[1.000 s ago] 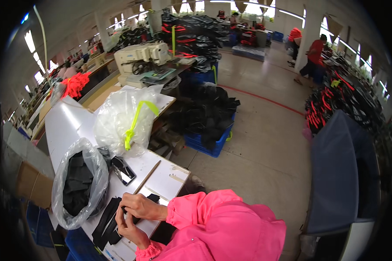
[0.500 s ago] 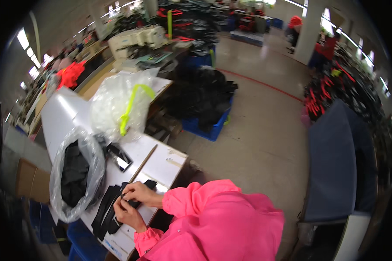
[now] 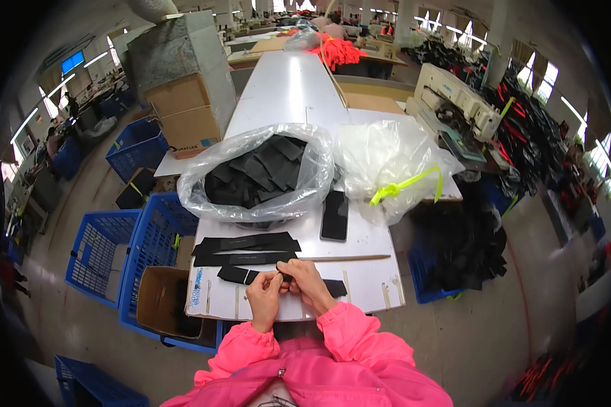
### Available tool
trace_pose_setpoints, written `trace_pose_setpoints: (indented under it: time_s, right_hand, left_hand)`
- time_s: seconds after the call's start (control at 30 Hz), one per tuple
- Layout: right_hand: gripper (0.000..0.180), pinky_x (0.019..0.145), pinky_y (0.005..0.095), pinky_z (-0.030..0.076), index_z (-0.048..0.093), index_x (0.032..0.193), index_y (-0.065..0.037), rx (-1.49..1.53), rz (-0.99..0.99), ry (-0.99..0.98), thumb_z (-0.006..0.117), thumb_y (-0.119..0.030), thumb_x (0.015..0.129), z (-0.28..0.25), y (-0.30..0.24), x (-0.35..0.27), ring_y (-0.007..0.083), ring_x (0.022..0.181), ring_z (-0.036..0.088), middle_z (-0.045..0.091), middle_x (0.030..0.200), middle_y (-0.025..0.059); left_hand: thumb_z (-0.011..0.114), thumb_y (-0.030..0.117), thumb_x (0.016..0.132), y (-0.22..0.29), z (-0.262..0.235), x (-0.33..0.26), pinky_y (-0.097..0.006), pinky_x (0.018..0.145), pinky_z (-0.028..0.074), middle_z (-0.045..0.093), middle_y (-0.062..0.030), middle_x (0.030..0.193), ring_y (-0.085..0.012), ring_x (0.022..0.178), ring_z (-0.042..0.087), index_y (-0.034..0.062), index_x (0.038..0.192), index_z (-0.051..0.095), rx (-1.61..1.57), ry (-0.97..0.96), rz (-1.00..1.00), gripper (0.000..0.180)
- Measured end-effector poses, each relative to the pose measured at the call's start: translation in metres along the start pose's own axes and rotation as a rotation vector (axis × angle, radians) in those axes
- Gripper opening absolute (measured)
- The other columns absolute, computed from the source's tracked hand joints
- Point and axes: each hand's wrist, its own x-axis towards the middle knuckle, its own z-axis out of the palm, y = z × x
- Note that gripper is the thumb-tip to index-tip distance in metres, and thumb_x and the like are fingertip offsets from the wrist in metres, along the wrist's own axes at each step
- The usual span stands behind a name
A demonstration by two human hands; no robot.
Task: Applying glue with a stick to fabric strips and folding them to bond the edges.
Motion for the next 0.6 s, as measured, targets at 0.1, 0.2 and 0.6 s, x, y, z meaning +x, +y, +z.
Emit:
trace_pose_setpoints:
  time_s: [0.1,0.2,0.6]
  right_hand:
    - [0.024,0.044,0.0212,0.026,0.058,0.071,-0.007,-0.25,-0.003,-0.022,0.066,-0.023,0.087,-0.013,0.007,-0.001,0.0022,0.05,0.036,0.048,0.059,-0.005]
    - [0.022,0.045,0.0202,0.029,0.059,0.073,-0.006,-0.229,-0.064,0.004,0.066,-0.022,0.086,-0.021,0.012,-0.001,0.0025,0.052,0.039,0.051,0.061,-0.0041]
    - [0.016,0.047,0.0205,0.032,0.056,0.073,-0.008,-0.033,0.036,-0.089,0.065,-0.015,0.085,-0.004,-0.004,0.01,0.0047,0.052,0.041,0.053,0.067,-0.0025]
  left_hand:
    - [0.059,0.004,0.087,-0.012,-0.004,0.012,-0.027,0.056,0.051,0.066,-0.0111,0.07,-0.0161,0.062,0.066,-0.0026,0.087,0.062,0.282,0.034,0.153,0.008]
    - [0.058,0.006,0.086,-0.027,0.009,0.011,-0.034,0.055,0.05,0.065,-0.0139,0.068,-0.0242,0.059,0.064,-0.0014,0.087,0.062,0.319,0.032,0.141,0.009]
    - [0.05,0.008,0.09,0.004,0.002,0.015,-0.037,0.063,0.049,0.062,-0.0166,0.077,-0.0319,0.071,0.063,0.0003,0.09,0.057,0.149,0.021,0.156,0.01]
